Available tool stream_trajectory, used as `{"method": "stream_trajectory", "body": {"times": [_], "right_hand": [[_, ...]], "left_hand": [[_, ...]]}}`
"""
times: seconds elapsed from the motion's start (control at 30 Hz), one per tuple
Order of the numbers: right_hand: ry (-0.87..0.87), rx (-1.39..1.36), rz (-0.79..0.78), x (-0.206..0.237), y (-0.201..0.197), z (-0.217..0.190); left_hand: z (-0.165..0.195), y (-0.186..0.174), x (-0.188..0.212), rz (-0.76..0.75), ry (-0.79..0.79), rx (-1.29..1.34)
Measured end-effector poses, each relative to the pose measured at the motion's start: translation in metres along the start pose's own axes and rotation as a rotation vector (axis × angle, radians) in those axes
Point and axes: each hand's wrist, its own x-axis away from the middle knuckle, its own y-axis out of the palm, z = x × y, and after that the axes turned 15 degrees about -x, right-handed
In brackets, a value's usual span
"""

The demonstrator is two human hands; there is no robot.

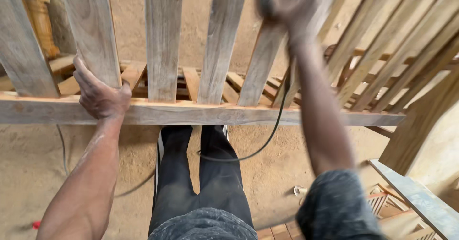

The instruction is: The person uses an orbital sander to smooth the surfaces of a wooden headboard. They move the sander along the horizontal rails and vertical slats, occasionally repositioning their hands to maintain control and coverage.

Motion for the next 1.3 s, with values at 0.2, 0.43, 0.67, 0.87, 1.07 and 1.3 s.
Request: {"method": "stream_trajectory", "body": {"times": [0.2, 0.43, 0.67, 0.87, 1.07, 1.3], "right_hand": [[0.139, -0.042, -0.183, 0.188, -0.030, -0.056], [0.583, 0.000, -0.089, 0.248, -0.067, -0.038], [0.487, -0.054, -0.141, 0.260, -0.100, 0.007], [0.253, -0.089, -0.084, 0.153, -0.097, 0.028], [0.287, 0.061, 0.008, 0.029, -0.094, 0.110], [0.216, -0.028, -0.001, -0.005, -0.086, 0.122]], "left_hand": [[0.018, -0.029, -0.003, -0.060, -0.068, 0.053], [0.135, -0.046, -0.016, 0.222, 0.039, 0.208], [0.251, -0.037, -0.042, 0.527, -0.075, -0.276], [0.264, -0.049, -0.034, -0.492, -0.266, -0.610], [0.284, -0.017, -0.009, 0.083, -0.346, -0.091], [0.272, -0.001, -0.009, 0.198, -0.270, -0.142]]}}
